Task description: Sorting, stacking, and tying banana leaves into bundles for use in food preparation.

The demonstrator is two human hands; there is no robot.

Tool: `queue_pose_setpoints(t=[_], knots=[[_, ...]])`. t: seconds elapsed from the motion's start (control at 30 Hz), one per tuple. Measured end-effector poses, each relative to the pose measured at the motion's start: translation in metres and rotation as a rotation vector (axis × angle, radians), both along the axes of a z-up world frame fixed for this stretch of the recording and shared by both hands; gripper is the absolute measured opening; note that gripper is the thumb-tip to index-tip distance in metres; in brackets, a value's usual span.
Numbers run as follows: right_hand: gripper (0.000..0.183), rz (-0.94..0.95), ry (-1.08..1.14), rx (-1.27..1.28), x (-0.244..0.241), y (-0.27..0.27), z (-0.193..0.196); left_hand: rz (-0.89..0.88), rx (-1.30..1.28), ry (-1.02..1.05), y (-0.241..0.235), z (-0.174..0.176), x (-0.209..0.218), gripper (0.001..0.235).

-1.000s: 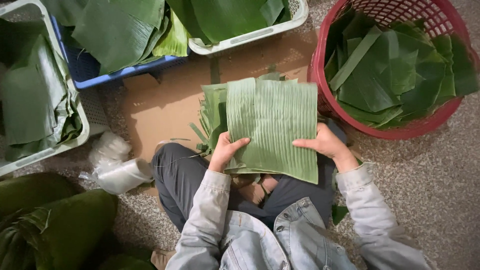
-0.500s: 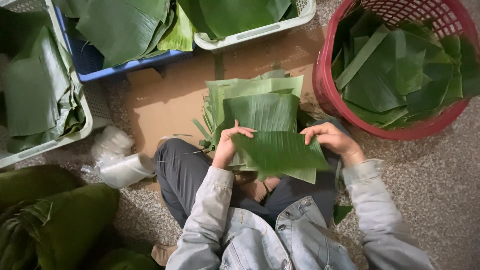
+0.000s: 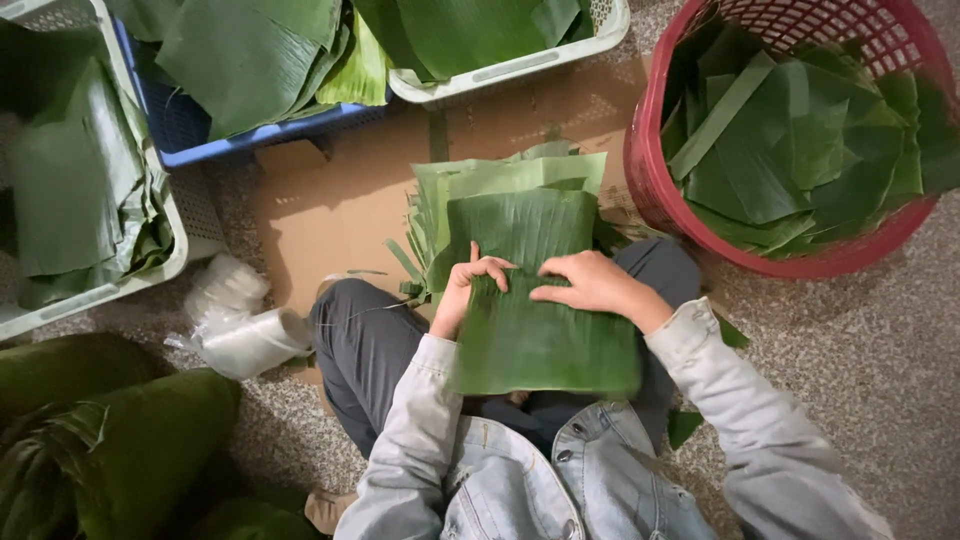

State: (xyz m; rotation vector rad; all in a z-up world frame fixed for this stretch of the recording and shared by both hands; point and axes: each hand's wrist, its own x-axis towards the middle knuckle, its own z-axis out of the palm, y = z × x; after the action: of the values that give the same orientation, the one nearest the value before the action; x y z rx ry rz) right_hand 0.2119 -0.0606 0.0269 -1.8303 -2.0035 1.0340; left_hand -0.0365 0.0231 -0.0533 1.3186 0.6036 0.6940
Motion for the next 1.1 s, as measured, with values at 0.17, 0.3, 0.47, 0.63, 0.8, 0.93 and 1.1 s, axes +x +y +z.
queue_pose_setpoints(t=[0.17, 0.3, 0.47, 0.63, 0.8, 0.93, 1.1], knots=[[0.033, -0.102, 0.189, -0.085, 0.009, -0.002, -0.035, 0.05, -0.052, 0.061, -0.004, 0.039, 0.003, 0.047], [0.044, -0.21, 0.265, -0.037, 0.004, 0.0, 0.004, 0.035, -0.247, -0.049, -0.008, 0.045, 0.002, 0.074], [0.04, -0.195, 0.248, -0.04, 0.004, 0.0, -0.008, -0.01, -0.2, -0.03, -0.005, 0.038, -0.001, 0.075], [0.047, -0.111, 0.119, -0.094, -0.006, 0.005, 0.023, 0.079, -0.021, 0.194, -0.001, -0.02, 0.006, 0.029], [0.036, -0.058, 0.117, -0.022, -0.016, 0.001, -0.002, 0.075, -0.013, 0.186, -0.004, -0.013, 0.006, 0.029], [0.027, -0.201, 0.289, 0.047, -0.005, 0.004, 0.008, 0.032, -0.012, 0.105, 0.001, 0.034, 0.0, 0.058], [0.007, -0.828, 0.766, 0.365, -0.006, 0.014, 0.044, 0.146, -0.986, -0.817, -0.013, -0.032, -0.004, 0.056]])
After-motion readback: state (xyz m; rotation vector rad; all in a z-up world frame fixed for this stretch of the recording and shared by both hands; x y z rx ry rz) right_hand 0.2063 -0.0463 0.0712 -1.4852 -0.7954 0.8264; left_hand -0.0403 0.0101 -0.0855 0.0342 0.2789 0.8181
